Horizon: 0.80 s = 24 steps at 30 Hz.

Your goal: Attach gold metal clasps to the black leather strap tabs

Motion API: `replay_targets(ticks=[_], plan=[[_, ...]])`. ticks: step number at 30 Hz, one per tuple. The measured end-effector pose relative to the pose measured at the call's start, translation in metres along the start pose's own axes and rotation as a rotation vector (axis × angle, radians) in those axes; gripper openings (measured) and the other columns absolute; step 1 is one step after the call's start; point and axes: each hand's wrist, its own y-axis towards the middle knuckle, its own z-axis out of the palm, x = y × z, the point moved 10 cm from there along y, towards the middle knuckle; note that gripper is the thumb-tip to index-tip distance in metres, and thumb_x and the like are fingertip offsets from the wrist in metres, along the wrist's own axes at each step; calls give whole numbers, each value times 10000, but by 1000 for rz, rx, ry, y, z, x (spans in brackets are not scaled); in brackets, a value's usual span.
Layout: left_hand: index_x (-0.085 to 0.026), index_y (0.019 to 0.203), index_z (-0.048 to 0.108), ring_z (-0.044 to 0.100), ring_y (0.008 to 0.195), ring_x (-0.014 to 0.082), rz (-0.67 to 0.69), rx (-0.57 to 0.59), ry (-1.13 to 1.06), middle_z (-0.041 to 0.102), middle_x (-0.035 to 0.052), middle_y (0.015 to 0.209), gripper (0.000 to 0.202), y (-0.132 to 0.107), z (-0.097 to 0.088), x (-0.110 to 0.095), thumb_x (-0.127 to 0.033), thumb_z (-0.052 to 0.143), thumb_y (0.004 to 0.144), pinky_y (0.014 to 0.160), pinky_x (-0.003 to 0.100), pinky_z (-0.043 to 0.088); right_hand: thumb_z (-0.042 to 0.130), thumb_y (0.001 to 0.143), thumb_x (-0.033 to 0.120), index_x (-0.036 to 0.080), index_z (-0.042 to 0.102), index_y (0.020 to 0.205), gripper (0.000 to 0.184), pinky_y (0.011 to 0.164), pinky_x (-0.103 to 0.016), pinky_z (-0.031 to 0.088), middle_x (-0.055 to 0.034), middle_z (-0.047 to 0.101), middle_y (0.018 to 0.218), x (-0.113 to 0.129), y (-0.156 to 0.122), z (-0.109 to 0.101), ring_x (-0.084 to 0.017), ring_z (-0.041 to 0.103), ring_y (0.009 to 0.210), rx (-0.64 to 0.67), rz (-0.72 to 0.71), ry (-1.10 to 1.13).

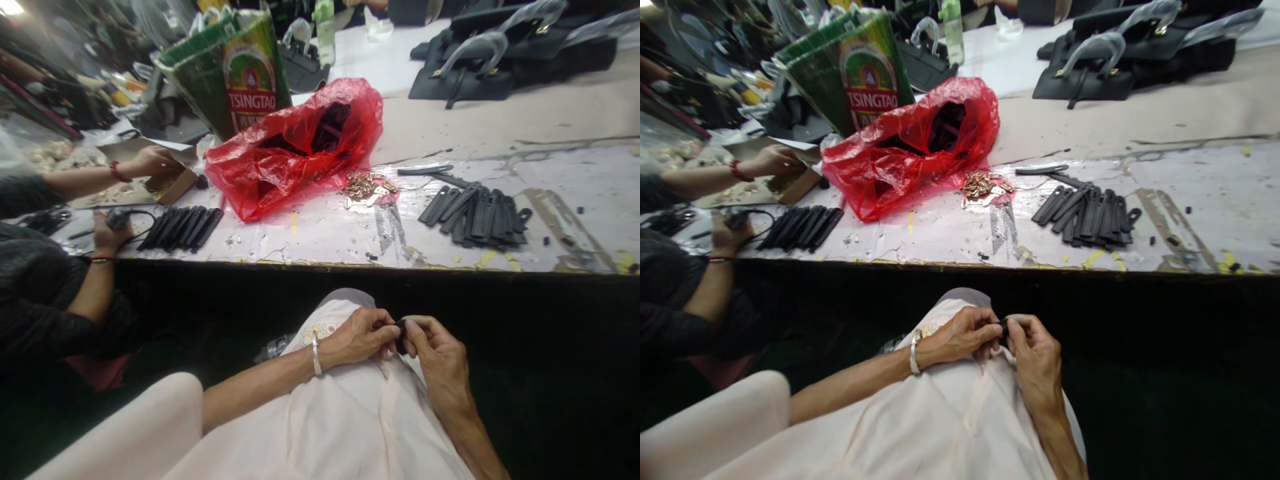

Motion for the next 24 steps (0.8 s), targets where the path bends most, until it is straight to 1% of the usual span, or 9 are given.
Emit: replay_targets(ticks=[4, 8, 11, 14, 17, 21, 24], plan=[[-160, 819, 546, 543, 547, 86, -12, 43, 8, 619, 9, 701, 292, -1, 4, 1, -447, 550, 872, 520, 197, 417, 635, 830, 498, 178, 644, 840, 320, 475, -223, 340, 45, 488, 547, -3, -2, -11, -114, 415, 500, -76, 31, 32], [-157, 805, 538, 532, 536, 78, -26, 52, 21, 618, 10, 709, 292, -3, 4, 0, -442, 552, 865, 521, 193, 413, 670, 830, 503, 177, 638, 833, 327, 496, -215, 333, 55, 471, 537, -14, -2, -21, -100, 403, 506, -156, 49, 186], [-155, 820, 559, 544, 545, 86, -10, 5, 69, 627, 13, 708, 276, -5, -1, -5, -426, 544, 866, 510, 189, 399, 701, 821, 483, 177, 630, 830, 314, 494, -214, 329, 60, 464, 532, -20, 0, -24, -98, 403, 502, -207, 52, 308], [-159, 829, 569, 540, 526, 90, 7, -46, 82, 630, 7, 681, 261, -5, -7, -8, -419, 560, 852, 486, 188, 391, 737, 797, 456, 172, 635, 833, 304, 485, -216, 340, 61, 469, 548, -21, 0, -31, -97, 417, 498, -301, 37, 390], [-163, 836, 569, 533, 503, 93, 4, -91, 48, 628, 0, 664, 244, -3, -12, -5, -406, 592, 826, 476, 195, 395, 766, 772, 418, 168, 638, 832, 287, 481, -214, 363, 59, 484, 570, -20, -2, -39, -91, 433, 491, -397, 25, 457], [-157, 820, 561, 515, 493, 82, 14, -128, -22, 609, -6, 637, 237, -1, -17, -4, -384, 625, 798, 484, 195, 380, 770, 756, 389, 169, 611, 782, 273, 464, -201, 362, 64, 478, 564, -17, -2, -46, -81, 432, 479, -457, 4, 537], [-151, 784, 540, 506, 489, 74, 37, -147, -89, 595, -5, 633, 269, -1, -19, -8, -400, 640, 787, 488, 193, 373, 784, 732, 375, 169, 595, 746, 280, 452, -194, 360, 64, 482, 563, -13, -2, -51, -73, 430, 470, -490, -10, 573]])
